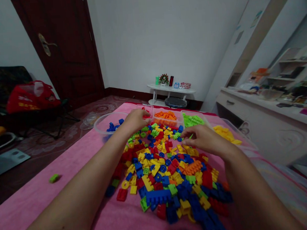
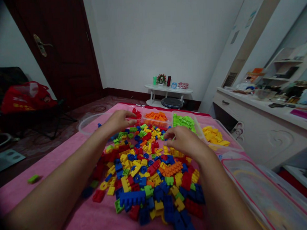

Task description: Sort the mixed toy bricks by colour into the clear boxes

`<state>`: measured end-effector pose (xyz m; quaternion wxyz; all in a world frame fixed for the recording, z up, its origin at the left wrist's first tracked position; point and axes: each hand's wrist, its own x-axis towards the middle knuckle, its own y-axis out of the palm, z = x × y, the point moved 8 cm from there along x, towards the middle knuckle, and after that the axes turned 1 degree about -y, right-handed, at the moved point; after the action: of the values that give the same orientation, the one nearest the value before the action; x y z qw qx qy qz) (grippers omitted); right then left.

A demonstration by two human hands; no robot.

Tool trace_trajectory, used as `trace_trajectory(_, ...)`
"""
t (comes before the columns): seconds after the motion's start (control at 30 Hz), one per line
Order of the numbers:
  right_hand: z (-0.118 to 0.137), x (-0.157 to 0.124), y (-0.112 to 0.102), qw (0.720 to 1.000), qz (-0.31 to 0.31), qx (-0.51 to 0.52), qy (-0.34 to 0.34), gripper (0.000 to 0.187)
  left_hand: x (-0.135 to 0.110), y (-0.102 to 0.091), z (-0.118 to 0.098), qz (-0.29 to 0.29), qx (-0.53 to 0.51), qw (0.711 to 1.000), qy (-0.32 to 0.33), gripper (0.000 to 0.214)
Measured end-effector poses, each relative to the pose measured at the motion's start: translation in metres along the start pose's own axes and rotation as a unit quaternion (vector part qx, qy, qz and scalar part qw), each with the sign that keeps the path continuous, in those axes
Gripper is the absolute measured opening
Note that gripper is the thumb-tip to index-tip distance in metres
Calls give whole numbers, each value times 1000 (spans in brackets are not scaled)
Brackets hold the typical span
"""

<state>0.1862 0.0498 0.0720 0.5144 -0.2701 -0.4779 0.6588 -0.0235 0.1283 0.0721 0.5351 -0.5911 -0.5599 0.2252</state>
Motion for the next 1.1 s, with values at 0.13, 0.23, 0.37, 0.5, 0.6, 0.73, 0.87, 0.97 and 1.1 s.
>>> trace_trajectory(0.13,3,0,17,999,41,-36,3,18,-10,40,-36,67,-19,997,42,29)
trace_trajectory(0.23,6,6,39,998,18,-60,-5,34,-21,67,-49,121,3,991,63,29)
trace_trajectory(0.37,7,13,79,997,50,-58,-21,51,-24,80,-48,137,26,988,66,28)
trace_trajectory(0.5,2,15,91,996,50,-67,5,25,-20,80,-40,128,-12,991,43,20)
trace_trajectory(0.6,2,14,88,997,39,-70,9,22,-20,77,-41,127,-47,990,45,18)
trace_trajectory(0.73,3,14,86,997,25,-77,0,28,-22,72,-42,121,-64,990,27,15)
trace_trajectory(0.87,1,16,87,997,23,-68,6,28,-17,67,-34,98,-73,992,-8,19)
trace_trajectory(0.97,-6,17,74,998,-3,-57,37,24,-13,63,-29,86,-125,988,-33,20)
trace_trajectory(1.1,-9,15,35,992,-97,-48,67,24,-16,68,-26,117,-327,927,-138,18)
